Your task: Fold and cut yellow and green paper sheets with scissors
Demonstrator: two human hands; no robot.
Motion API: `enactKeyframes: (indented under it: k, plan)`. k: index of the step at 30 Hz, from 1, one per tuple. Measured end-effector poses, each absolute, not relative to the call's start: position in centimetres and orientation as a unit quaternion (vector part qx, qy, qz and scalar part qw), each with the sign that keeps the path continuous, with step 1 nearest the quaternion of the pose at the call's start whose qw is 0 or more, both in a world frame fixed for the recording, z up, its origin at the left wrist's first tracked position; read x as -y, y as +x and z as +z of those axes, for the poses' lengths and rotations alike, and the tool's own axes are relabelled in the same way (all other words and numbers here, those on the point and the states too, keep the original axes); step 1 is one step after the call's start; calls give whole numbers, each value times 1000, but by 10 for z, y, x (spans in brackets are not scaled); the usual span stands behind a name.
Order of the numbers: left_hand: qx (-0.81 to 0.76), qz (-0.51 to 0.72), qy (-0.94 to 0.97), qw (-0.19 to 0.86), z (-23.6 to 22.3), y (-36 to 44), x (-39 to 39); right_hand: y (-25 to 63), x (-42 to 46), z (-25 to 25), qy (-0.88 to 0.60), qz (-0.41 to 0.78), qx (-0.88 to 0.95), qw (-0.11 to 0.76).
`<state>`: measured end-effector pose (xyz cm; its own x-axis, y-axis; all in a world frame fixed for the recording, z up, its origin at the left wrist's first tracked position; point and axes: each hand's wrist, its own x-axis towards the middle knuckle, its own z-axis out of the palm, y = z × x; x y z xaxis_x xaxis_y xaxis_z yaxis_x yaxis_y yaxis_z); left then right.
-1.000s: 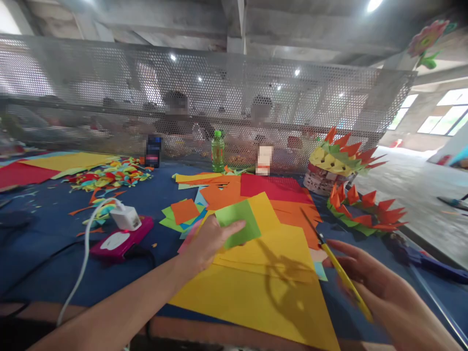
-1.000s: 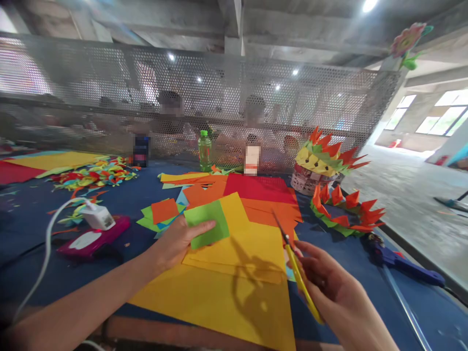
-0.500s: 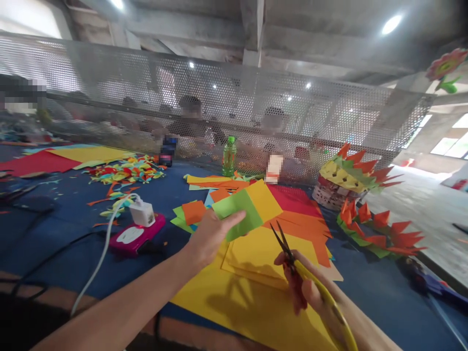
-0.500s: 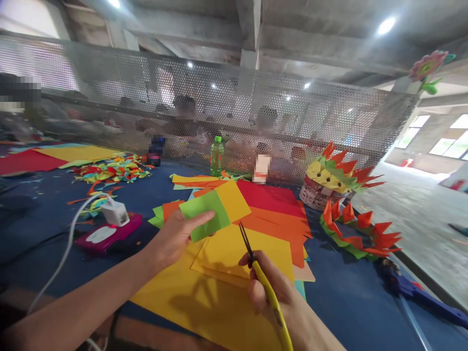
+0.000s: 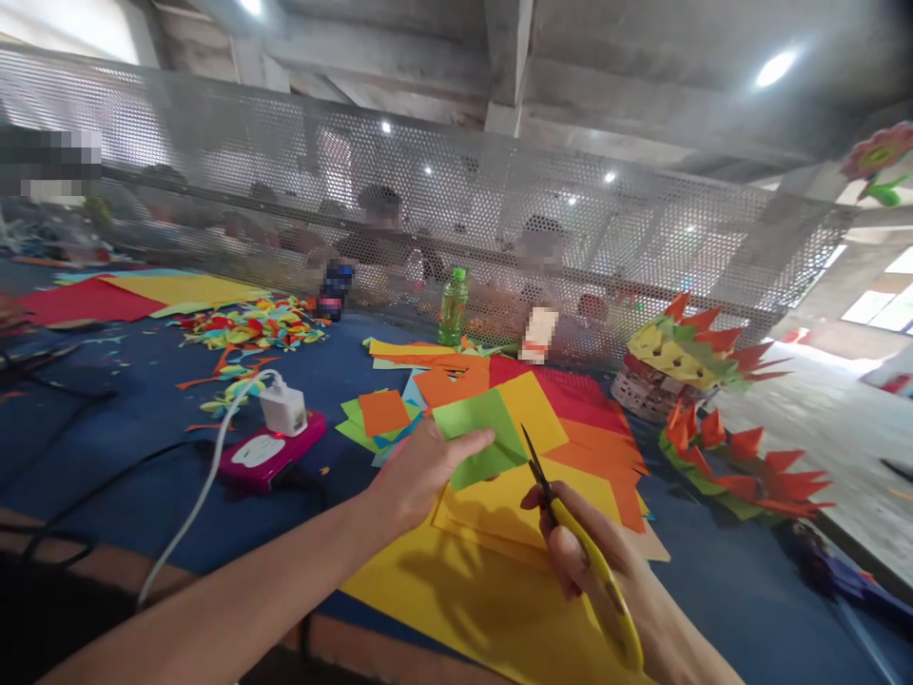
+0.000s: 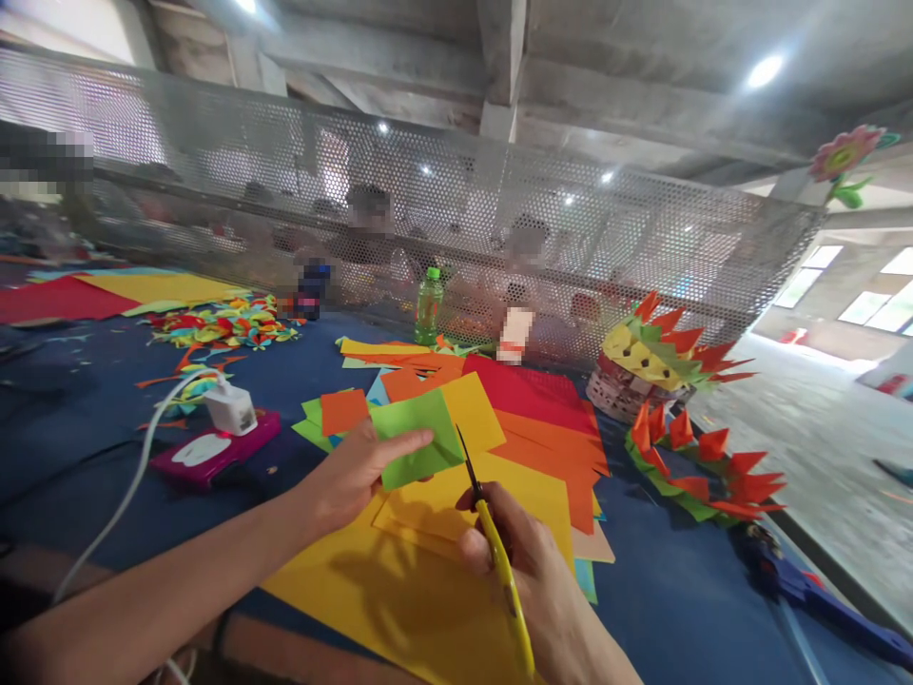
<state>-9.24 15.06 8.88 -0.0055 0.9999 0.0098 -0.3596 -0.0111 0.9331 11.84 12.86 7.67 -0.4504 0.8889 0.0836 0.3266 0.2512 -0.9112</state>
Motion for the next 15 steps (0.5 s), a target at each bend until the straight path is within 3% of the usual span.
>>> enactKeyframes:
  k: [12, 15]
  plan:
    - [-413, 595, 362, 587, 87, -94, -156, 114, -123, 73, -449, 447, 691, 349]
    - [-427, 604, 340, 580, 86, -95, -158, 111, -124, 73, -476, 475, 621, 404]
